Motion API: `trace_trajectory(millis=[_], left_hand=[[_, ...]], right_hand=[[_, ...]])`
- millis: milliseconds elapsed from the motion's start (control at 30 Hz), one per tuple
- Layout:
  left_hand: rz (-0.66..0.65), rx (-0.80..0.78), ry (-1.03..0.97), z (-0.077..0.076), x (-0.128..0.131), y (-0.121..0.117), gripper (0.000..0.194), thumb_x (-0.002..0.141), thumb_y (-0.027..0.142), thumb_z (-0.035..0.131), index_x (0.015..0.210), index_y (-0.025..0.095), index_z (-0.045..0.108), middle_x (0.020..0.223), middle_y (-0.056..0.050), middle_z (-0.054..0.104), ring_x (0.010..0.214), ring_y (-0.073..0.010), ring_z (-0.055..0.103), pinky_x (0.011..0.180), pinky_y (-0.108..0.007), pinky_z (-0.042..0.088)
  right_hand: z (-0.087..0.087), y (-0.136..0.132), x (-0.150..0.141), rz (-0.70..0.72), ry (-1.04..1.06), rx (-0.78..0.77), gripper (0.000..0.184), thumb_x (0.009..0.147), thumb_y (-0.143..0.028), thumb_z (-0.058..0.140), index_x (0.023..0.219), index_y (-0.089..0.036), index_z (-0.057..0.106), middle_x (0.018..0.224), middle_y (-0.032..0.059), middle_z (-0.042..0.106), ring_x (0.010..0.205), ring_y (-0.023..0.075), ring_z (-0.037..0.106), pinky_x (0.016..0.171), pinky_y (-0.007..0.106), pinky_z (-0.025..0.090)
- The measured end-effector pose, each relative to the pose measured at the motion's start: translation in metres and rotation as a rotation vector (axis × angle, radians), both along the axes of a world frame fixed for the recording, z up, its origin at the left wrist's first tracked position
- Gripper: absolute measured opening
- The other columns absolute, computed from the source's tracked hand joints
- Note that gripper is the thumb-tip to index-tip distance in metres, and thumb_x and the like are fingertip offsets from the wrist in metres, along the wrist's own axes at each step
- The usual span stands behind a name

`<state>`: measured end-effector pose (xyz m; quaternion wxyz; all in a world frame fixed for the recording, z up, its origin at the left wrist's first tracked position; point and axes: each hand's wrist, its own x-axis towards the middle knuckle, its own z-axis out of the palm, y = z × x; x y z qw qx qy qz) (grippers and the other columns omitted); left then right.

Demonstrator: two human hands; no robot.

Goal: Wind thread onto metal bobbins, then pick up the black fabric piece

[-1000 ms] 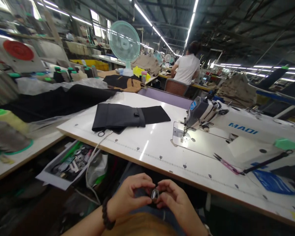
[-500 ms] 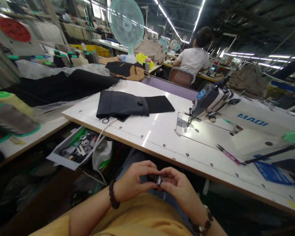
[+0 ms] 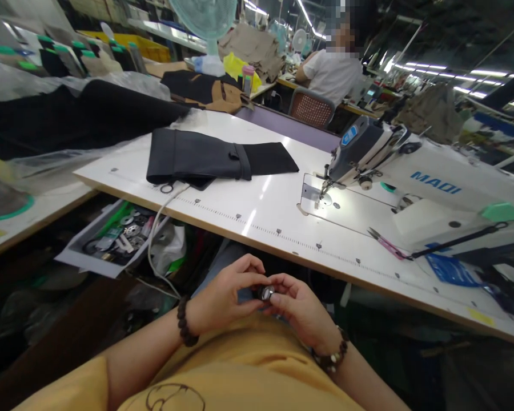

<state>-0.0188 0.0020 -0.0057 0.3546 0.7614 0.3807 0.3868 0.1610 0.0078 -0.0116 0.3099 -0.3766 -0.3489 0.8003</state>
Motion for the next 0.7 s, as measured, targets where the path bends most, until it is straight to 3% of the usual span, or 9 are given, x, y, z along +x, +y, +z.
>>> trace_trajectory(millis=[133, 233, 400, 700], left_hand=[[0.025, 0.005, 0.002, -0.001, 0.000, -0.001, 0.026, 0.072, 0.014, 0.058, 0.098, 0.019, 0.061, 0.096, -0.006, 0.050, 0.084, -0.0146, 0.052, 0.074, -0.029, 0.048], [0.036, -0.063, -0.045, -0.003, -0.001, -0.001, 0.028, 0.069, 0.010, 0.058, 0.096, 0.018, 0.062, 0.095, -0.005, 0.051, 0.084, -0.0146, 0.053, 0.075, -0.029, 0.048], [0.007, -0.311, -0.299, -0.011, -0.002, -0.001, 0.026, 0.067, 0.008, 0.060, 0.092, 0.014, 0.062, 0.095, -0.006, 0.054, 0.078, -0.0117, 0.055, 0.071, -0.025, 0.048], [-0.057, -0.743, -0.749, -0.022, -0.003, -0.003, 0.029, 0.063, 0.012, 0.070, 0.090, 0.014, 0.063, 0.088, -0.002, 0.058, 0.078, -0.0102, 0.058, 0.073, -0.022, 0.047]], right_hand=[[-0.001, 0.000, 0.001, -0.019, -0.018, -0.007, 0.030, 0.063, -0.026, 0.076, 0.087, -0.015, 0.061, 0.084, 0.0030, 0.064, 0.067, 0.0115, 0.059, 0.063, 0.024, 0.048], [-0.001, 0.000, 0.002, -0.013, -0.100, 0.079, 0.029, 0.065, -0.028, 0.074, 0.089, -0.015, 0.061, 0.084, 0.0036, 0.065, 0.069, 0.0122, 0.059, 0.067, 0.026, 0.047], [0.000, -0.002, 0.003, 0.009, -0.192, 0.194, 0.030, 0.066, -0.027, 0.074, 0.090, -0.017, 0.060, 0.081, 0.0022, 0.066, 0.075, 0.0135, 0.059, 0.072, 0.027, 0.045], [0.002, -0.004, 0.003, 0.020, -0.156, 0.236, 0.027, 0.068, -0.028, 0.072, 0.091, -0.019, 0.061, 0.085, 0.0034, 0.064, 0.079, 0.0157, 0.058, 0.076, 0.030, 0.046]])
